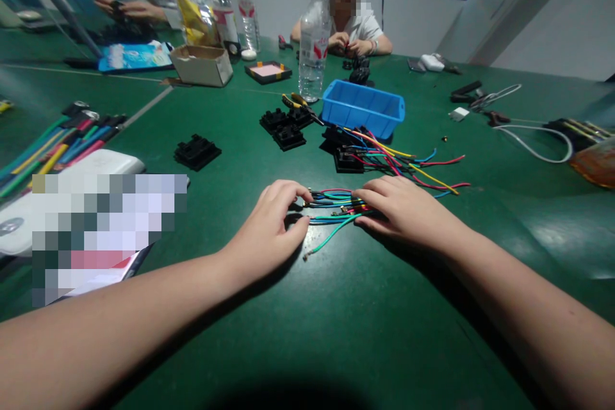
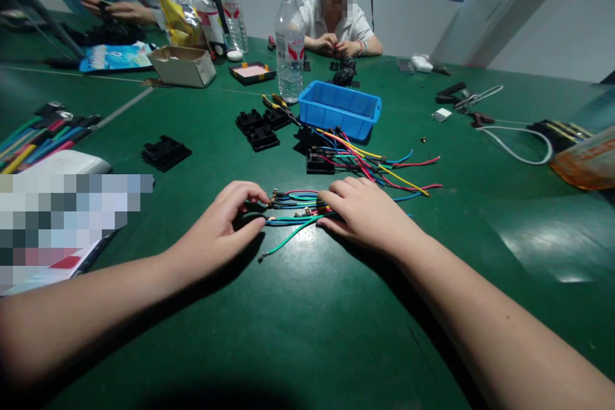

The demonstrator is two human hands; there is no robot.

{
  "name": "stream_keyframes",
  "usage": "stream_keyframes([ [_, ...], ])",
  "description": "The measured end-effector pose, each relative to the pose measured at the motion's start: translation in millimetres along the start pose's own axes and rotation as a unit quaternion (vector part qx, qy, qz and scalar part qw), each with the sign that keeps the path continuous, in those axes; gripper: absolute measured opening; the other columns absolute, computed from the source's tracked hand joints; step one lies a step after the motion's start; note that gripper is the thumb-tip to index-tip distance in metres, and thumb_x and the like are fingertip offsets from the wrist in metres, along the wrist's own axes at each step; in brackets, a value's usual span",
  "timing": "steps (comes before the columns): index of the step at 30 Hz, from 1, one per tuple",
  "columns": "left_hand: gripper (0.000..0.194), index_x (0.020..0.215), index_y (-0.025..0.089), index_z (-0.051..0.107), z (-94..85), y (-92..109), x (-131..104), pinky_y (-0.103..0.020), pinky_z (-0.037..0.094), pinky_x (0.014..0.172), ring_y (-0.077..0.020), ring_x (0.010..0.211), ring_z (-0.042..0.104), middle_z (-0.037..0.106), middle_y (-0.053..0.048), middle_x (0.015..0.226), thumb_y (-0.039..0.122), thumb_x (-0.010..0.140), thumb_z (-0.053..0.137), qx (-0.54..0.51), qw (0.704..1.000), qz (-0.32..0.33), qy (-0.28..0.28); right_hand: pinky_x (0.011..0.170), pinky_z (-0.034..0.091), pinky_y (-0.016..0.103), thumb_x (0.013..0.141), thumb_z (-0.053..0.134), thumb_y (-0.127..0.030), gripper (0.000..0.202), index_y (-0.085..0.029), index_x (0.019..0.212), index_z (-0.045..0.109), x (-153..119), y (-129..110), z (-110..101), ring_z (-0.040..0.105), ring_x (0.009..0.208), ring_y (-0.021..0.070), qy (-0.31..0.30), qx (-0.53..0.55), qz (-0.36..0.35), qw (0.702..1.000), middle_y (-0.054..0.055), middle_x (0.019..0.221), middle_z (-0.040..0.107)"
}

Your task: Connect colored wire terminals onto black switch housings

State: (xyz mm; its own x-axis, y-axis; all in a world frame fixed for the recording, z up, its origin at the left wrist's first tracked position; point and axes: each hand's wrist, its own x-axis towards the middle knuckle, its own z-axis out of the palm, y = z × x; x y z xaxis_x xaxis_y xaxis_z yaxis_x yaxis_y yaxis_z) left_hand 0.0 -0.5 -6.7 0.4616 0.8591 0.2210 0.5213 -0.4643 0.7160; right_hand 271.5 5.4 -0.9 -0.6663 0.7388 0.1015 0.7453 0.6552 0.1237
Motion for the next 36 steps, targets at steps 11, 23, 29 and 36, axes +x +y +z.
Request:
stream_keyframes([
  [11,0.016,0.106,0.021,0.052,-0.9,2.1,-0.2,-0.049,0.042,0.103,-0.0243,0.113,0.05,0.055,-0.008,0.115,0.024,0.09,0.053,0.017,1.0,0.01,-0.014,0.07,0.043,0.034,0.099,0.047,-0.032,0.029,-0.016,0.117,0.063,4.8,-16.8,4.3,0.059,0.087,0.0238,0.035,-0.011,-0.001,0.999,0.012,0.103,0.068],
  [23,0.036,0.115,0.024,0.057,1.7,5.1,-6.7,-0.052,0.039,0.103,-0.03,0.122,0.047,0.054,-0.008,0.129,0.026,0.08,0.065,0.119,0.986,0.056,-0.102,0.082,0.047,0.037,0.1,0.045,-0.024,0.025,-0.017,0.111,0.067,4.9,-12.3,6.7,0.059,0.099,0.0239,0.087,0.012,-0.034,0.996,0.012,0.113,0.068],
  [29,0.021,0.105,0.021,0.058,1.9,2.6,-5.0,-0.049,0.042,0.099,-0.0273,0.113,0.049,0.057,-0.008,0.118,0.018,0.085,0.058,0.107,0.991,0.024,-0.072,0.082,0.048,0.038,0.098,0.047,-0.023,0.023,-0.018,0.095,0.069,2.7,-11.1,4.8,0.06,0.096,0.0232,0.121,0.011,-0.072,0.99,0.01,0.107,0.07],
  [36,0.017,0.103,0.022,0.058,0.9,3.1,-2.9,-0.049,0.044,0.097,-0.0276,0.112,0.05,0.058,-0.008,0.117,0.016,0.088,0.053,0.111,0.993,-0.005,-0.047,0.089,0.049,0.045,0.091,0.054,-0.024,0.019,-0.017,0.101,0.069,-0.5,-5.7,2.2,0.06,0.106,0.0287,0.119,0.018,-0.05,0.991,0.013,0.114,0.068],
])
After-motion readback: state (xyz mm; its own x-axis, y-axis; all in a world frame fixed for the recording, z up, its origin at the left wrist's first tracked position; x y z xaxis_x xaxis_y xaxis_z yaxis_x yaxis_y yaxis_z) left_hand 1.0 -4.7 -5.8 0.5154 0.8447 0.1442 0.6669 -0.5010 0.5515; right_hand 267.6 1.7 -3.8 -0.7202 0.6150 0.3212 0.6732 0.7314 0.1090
